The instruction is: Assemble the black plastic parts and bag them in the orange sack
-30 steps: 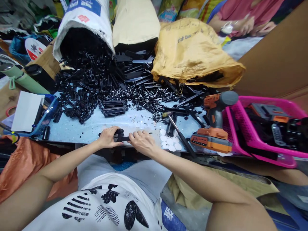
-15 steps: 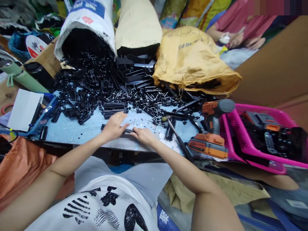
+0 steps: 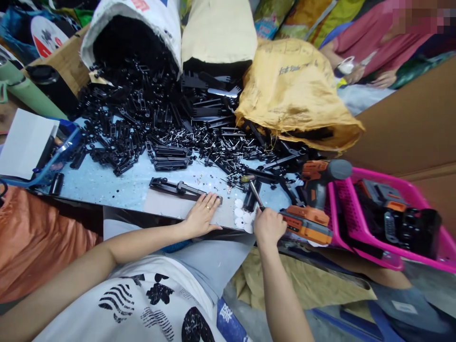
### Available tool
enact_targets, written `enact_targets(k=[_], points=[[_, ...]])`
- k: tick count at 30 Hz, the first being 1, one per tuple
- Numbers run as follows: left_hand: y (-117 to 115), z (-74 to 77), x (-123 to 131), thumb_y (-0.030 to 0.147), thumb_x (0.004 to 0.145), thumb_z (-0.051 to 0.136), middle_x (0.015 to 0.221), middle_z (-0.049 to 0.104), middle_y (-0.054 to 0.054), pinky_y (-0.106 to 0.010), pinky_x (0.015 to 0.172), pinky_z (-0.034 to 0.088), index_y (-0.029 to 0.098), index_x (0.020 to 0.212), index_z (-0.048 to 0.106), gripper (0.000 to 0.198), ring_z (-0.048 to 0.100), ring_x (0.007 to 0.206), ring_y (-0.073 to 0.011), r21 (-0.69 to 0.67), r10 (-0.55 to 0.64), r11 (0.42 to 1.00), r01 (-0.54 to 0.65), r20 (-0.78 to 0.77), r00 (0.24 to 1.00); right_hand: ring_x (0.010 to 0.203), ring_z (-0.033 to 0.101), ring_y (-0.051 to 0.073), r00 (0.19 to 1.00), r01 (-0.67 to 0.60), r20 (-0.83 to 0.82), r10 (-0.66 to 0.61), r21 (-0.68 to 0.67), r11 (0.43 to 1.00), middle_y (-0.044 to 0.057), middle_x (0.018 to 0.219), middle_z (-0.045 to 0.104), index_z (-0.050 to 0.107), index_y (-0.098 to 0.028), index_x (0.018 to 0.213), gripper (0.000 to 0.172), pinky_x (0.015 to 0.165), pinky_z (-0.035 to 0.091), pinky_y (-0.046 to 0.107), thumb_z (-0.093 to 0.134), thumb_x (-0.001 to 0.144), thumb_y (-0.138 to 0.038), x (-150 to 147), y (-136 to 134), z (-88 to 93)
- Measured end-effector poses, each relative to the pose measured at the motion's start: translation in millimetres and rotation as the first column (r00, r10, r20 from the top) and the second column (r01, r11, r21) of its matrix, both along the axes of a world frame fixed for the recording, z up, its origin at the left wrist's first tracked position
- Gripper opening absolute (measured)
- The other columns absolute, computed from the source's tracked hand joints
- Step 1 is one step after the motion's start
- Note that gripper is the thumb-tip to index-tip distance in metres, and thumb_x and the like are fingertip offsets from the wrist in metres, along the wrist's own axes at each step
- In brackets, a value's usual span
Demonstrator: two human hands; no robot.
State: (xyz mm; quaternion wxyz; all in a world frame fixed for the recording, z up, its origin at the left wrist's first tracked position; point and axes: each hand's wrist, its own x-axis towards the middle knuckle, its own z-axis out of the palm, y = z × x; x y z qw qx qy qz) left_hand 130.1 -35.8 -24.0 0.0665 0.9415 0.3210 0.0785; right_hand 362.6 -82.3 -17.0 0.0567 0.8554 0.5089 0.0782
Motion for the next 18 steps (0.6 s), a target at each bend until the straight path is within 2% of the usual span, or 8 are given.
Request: enact_targets(k=[2,4,7,9,11,14,16,18], points=[[1,-6.0,0,0.07,0.081,0.035,0.15,0.018,-0.021,-0.044,0.115,0.01,-0.001,0.142,0.023,0.095,0.01,0.141,-0.0313,-0.002,0.016,1.0,-0.016,-0.021,1.0,0.074,0.058,0.03,0.995,0.032,-0.093,-0.031,0.012,0.999,0.022,0.082,0.062,0.059,-0.007,0.095,0.048,0.059,0.037,0.036,0.026,0.093,-0.042,-9,1,10.6],[1,-9.3,-2,0.071,0.081,0.035,0.15,0.018,-0.022,-0.043,0.115,0.01,-0.002,0.142,0.022,0.096,0.011,0.141,-0.0314,0.007,-0.008,1.0,0.008,-0.022,1.0,0.063,0.057,0.024,0.953,0.021,-0.303,0.006,0.086,0.996,0.014,0.071,0.062,0.058,-0.013,0.094,0.05,0.055,0.036,0.032,0.023,0.093,-0.048,-26,1,35.3],[2,-9.4,-5,0.071,0.08,0.035,0.15,0.019,-0.022,-0.043,0.115,0.011,-0.001,0.142,0.022,0.097,0.011,0.141,-0.0309,0.019,-0.01,1.0,0.011,-0.016,1.0,0.053,0.053,0.017,0.768,-0.022,-0.596,0.233,0.339,0.941,0.003,0.06,0.056,0.054,-0.019,0.091,0.046,0.053,0.038,0.028,0.024,0.092,-0.054,-60,-8,77.9],[3,-8.9,-6,0.072,0.08,0.034,0.15,0.019,-0.022,-0.044,0.114,0.012,-0.001,0.142,0.022,0.096,0.011,0.141,-0.0309,0.023,-0.009,1.0,0.009,-0.013,1.0,0.05,0.051,0.015,0.662,0.007,-0.666,0.343,0.463,0.886,0.001,0.06,0.054,0.051,-0.021,0.092,0.045,0.052,0.039,0.027,0.019,0.093,-0.053,-89,-18,90.1],[4,-10.0,-5,0.067,0.083,0.034,0.149,0.02,-0.022,-0.045,0.114,0.013,-0.001,0.142,0.023,0.09,0.012,0.14,-0.0314,0.02,-0.016,1.0,0.017,-0.02,1.0,0.048,0.05,0.015,0.601,-0.023,-0.706,0.375,0.453,0.891,0.001,0.059,0.054,0.05,-0.022,0.09,0.049,0.05,0.039,0.027,0.012,0.094,-0.052,-118,-27,82.1],[3,-14.3,-4,0.049,0.088,0.039,0.149,0.023,-0.021,-0.045,0.113,0.015,-0.001,0.141,0.024,0.075,0.017,0.139,-0.0316,-0.004,-0.015,1.0,0.015,-0.057,0.998,0.051,0.054,0.018,0.53,-0.22,-0.763,0.371,0.299,0.929,0.003,0.057,0.056,0.049,-0.023,0.078,0.047,0.051,0.04,0.029,0.019,0.091,-0.056,-150,-34,50.1],[2,-15.6,-3,0.044,0.087,0.042,0.148,0.024,-0.022,-0.045,0.113,0.015,-0.002,0.141,0.025,0.073,0.019,0.138,-0.0325,-0.019,-0.014,1.0,0.013,-0.06,0.998,0.053,0.054,0.018,0.488,-0.291,-0.809,0.328,0.204,0.935,0.003,0.057,0.057,0.047,-0.023,0.072,0.046,0.052,0.04,0.028,0.023,0.091,-0.057,-152,-34,33.8],[3,-11.3,-5,0.052,0.085,0.044,0.147,0.024,-0.024,-0.046,0.112,0.015,-0.003,0.139,0.027,0.079,0.019,0.138,-0.0341,-0.029,-0.024,0.999,0.023,-0.023,0.999,0.052,0.053,0.017,0.505,-0.243,-0.823,0.261,0.155,0.958,0.002,0.055,0.055,0.047,-0.023,0.071,0.048,0.053,0.039,0.027,0.019,0.092,-0.056,-133,-31,28.0]])
